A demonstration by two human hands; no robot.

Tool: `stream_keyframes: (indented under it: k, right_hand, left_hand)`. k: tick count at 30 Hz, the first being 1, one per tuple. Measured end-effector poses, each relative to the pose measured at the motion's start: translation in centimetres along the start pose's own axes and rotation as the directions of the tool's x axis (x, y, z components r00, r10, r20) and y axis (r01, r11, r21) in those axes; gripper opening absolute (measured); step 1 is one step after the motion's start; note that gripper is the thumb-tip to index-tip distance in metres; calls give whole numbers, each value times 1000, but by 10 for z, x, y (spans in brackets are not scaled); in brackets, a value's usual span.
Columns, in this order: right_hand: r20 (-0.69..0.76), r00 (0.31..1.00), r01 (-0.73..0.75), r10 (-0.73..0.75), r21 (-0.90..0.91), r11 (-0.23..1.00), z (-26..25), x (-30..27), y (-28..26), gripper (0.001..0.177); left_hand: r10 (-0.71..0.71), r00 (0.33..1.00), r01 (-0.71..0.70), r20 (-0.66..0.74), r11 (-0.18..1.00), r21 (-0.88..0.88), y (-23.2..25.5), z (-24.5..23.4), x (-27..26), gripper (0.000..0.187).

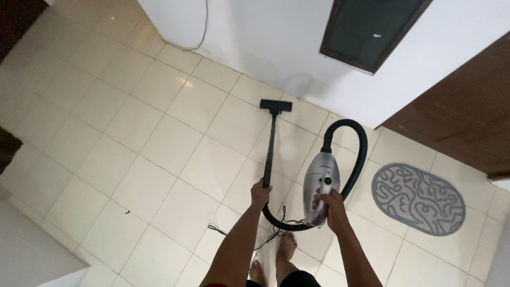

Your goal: The person vacuums a tiled floor using a handheld vacuum cleaner with a floor nozzle attachment. They move the vacuum back and forth across the floor, covering the area near a door and a patterned mat.

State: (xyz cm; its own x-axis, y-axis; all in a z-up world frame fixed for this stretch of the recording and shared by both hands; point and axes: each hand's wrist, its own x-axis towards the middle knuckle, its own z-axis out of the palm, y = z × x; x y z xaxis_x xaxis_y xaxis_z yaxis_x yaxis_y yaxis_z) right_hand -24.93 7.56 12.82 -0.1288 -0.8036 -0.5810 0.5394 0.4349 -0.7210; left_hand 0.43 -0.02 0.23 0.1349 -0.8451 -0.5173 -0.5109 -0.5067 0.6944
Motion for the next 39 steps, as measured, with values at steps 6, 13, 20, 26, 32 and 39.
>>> stream_keyframes:
  k: [6, 13, 20, 26, 32, 39]
  right_hand:
    - [10, 1000, 18, -18, 7, 1000, 19, -3, 7, 37]
    - [15, 999, -40, 39, 97, 994, 61, -32, 41, 35]
    - [-12, 1000, -7, 8, 81, 997, 110, -78, 88, 36]
    - [-22, 1000, 10, -6, 163, 986, 128, -101, 123, 35]
    - [-58, 997, -29, 43, 220, 975, 113, -97, 128, 27]
    - [-127, 991, -33, 52, 141, 989, 77, -53, 105, 23]
  left_hand:
    - [84, 996, -83, -26, 996, 25, -28, -37, -34, 45]
    - [134, 989, -140, 62, 983, 115, -92, -99, -81, 51]
    - [49, 978, -69, 202, 993, 92, -134, -158, -85, 40]
    - [158, 954, -188, 254, 977, 98, -147, -188, -86, 43]
    - [143, 961, -184, 237, 970, 160, -117, -166, -56, 53]
    - [135, 971, -157, 196, 982, 101, -69, -115, -2, 55]
